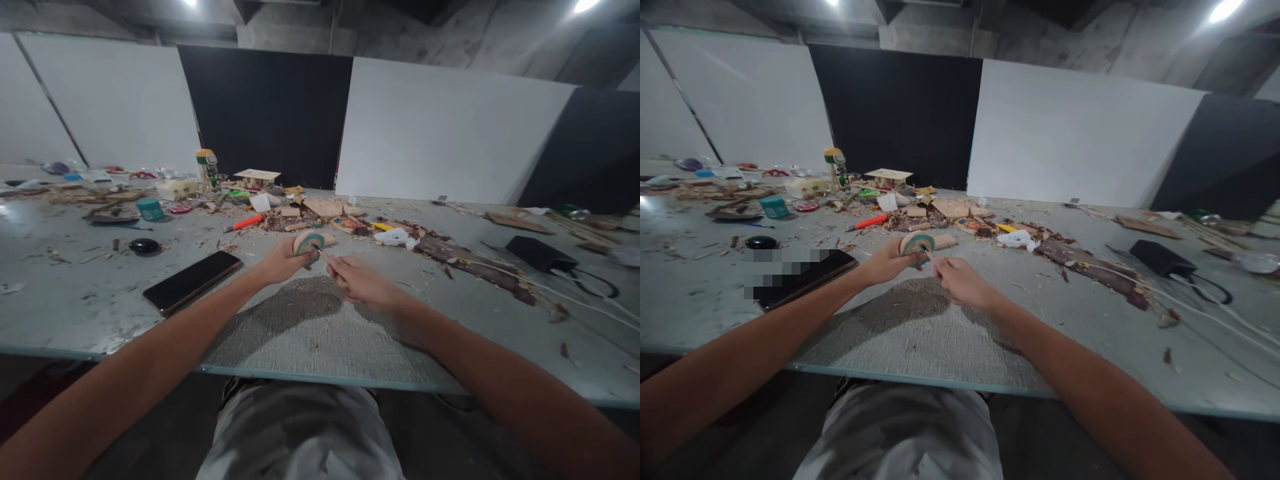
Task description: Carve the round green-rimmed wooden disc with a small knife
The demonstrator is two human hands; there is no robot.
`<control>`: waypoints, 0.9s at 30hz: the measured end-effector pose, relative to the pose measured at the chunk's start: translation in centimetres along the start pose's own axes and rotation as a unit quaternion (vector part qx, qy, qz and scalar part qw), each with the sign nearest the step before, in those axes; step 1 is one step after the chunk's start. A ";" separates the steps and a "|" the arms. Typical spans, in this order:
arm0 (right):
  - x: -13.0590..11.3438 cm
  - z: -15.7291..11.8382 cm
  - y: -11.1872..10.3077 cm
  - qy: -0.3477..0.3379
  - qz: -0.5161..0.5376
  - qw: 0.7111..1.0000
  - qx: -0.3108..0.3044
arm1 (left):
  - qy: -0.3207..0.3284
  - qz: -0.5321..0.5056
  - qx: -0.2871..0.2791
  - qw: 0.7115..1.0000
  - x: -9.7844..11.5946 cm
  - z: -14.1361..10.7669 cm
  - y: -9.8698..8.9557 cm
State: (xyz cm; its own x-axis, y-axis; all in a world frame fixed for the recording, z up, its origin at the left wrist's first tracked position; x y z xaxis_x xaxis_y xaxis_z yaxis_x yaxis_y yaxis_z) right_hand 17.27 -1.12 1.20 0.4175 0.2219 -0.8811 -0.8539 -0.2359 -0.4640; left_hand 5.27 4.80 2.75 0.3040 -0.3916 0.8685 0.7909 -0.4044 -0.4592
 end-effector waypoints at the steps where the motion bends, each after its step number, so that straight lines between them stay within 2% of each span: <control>1: 0.2 -0.1 0.4 0.017 0.046 0.999 -0.005 | 0.004 0.014 0.015 1.000 0.2 -0.1 -0.1; 3: 0.2 -0.2 0.8 0.022 0.064 0.998 -0.004 | 0.003 0.051 0.044 0.998 0.4 -0.3 -0.2; 5: -0.4 0.1 0.1 -0.024 -0.016 0.999 0.021 | -0.005 0.090 0.064 0.994 0.5 -0.5 -0.3; 8: -1.8 0.4 -1.0 -0.112 -0.133 0.982 0.075 | 0.001 0.130 0.072 0.989 0.6 -0.8 -0.3; 9: -1.7 0.4 -1.1 -0.107 -0.121 0.984 0.073 | 0.008 0.142 0.075 0.987 0.7 -0.8 -0.4; 11: -0.3 0.5 -0.1 -0.038 -0.010 0.999 0.011 | 0.027 0.157 0.077 0.984 0.8 -0.9 -0.4; 13: 0.6 0.2 1.6 0.028 0.135 0.987 -0.077 | 0.045 0.157 0.074 0.984 1.1 -1.0 -0.3; 15: 0.7 0.0 2.5 0.041 0.200 0.971 -0.127 | 0.048 0.145 0.073 0.985 1.2 -1.0 -0.4; 17: 0.5 0.5 1.7 0.002 0.133 0.987 -0.094 | 0.033 0.133 0.073 0.988 1.0 -0.9 -0.4; 19: -0.3 1.1 0.1 -0.073 -0.046 0.996 -0.015 | 0.012 0.134 0.074 0.988 0.7 -0.8 -0.5; 21: -1.7 1.1 -0.9 -0.148 -0.242 0.957 0.056 | 0.002 0.145 0.072 0.987 0.6 -0.7 -0.5; 23: -2.4 0.9 -1.0 -0.176 -0.366 0.910 0.085 | 0.003 0.147 0.068 0.987 0.7 -0.7 -0.5; 25: -2.6 0.7 -1.1 -0.184 -0.384 0.900 0.093 | 0.005 0.139 0.062 0.988 0.8 -0.8 -0.4; 27: -2.2 0.8 -1.1 -0.177 -0.303 0.934 0.073 | 0.001 0.140 0.061 0.988 1.0 -0.9 -0.4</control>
State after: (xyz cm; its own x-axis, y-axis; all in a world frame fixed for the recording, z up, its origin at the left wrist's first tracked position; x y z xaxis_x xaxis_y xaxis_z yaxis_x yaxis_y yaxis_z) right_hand 17.00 -0.57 3.73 0.7314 0.5767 -0.3640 -0.5384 0.1606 -0.8272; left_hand 4.76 3.82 3.62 0.5187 -0.4750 0.7109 0.7348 -0.1775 -0.6547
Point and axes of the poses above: each hand's wrist, its own z-axis towards the middle knuckle, its own y-axis out of the palm, x = y × z, the point moved 8 cm from there along z, towards the middle knuckle, and after that the axes turned 12 degrees about -y, right-handed, at the moved point
